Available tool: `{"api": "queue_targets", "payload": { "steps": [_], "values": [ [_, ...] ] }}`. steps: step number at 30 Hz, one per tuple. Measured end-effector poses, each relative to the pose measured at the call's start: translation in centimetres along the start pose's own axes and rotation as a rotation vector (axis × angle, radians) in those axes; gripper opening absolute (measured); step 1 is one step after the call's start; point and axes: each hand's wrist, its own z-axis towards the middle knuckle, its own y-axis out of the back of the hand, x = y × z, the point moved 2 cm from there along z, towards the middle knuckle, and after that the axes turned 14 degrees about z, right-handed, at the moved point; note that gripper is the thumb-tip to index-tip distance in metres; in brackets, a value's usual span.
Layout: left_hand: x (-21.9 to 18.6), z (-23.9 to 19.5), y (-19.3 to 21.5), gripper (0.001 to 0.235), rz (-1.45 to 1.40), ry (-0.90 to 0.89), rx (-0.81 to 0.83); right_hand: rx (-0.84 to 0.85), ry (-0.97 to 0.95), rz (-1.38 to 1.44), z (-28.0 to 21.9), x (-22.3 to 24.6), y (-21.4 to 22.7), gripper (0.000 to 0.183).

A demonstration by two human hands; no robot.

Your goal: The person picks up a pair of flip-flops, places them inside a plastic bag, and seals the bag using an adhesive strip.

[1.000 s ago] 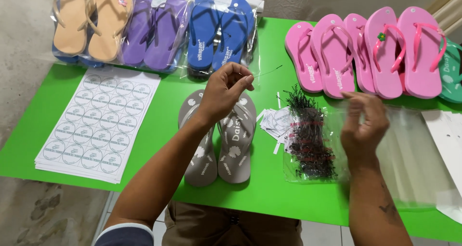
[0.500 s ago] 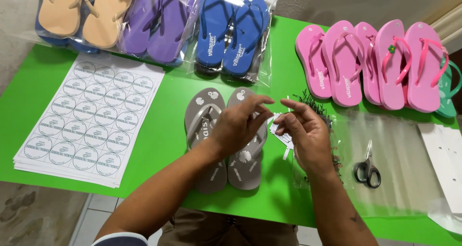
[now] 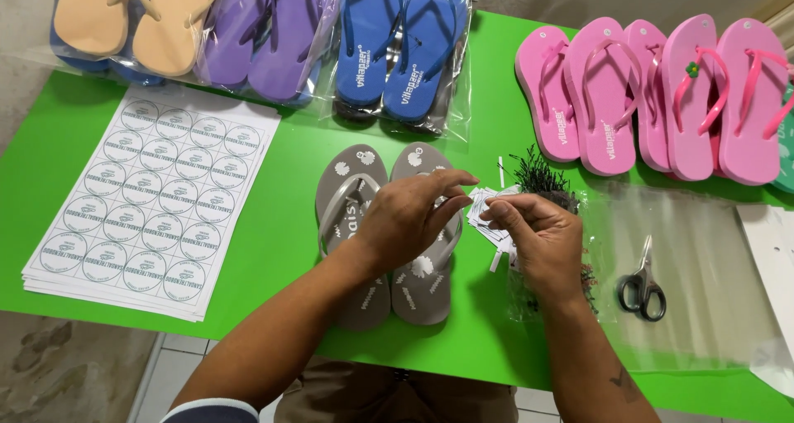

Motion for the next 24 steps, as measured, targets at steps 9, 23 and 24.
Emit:
{"api": "queue_targets", "payload": {
  "steps": [9,23,24],
  "values": [
    [0.3,0.1,-1.1,0.018,-0.035,0.004,-0.104,-0.158,0.247,0.175,1.1,-1.2,4.2,0.017],
    [-0.3,0.5,0.1,0.01,-0.104,0.025,-0.146,-0.24,0.213,0.311,1.1,-2.4,4.2,0.015],
    [-0.1,0.4,0.0,0.01,-0.097,0.026,-0.158,-0.245,0.2,0.328,1.0,-2.5,4.0,0.014]
  ]
}}
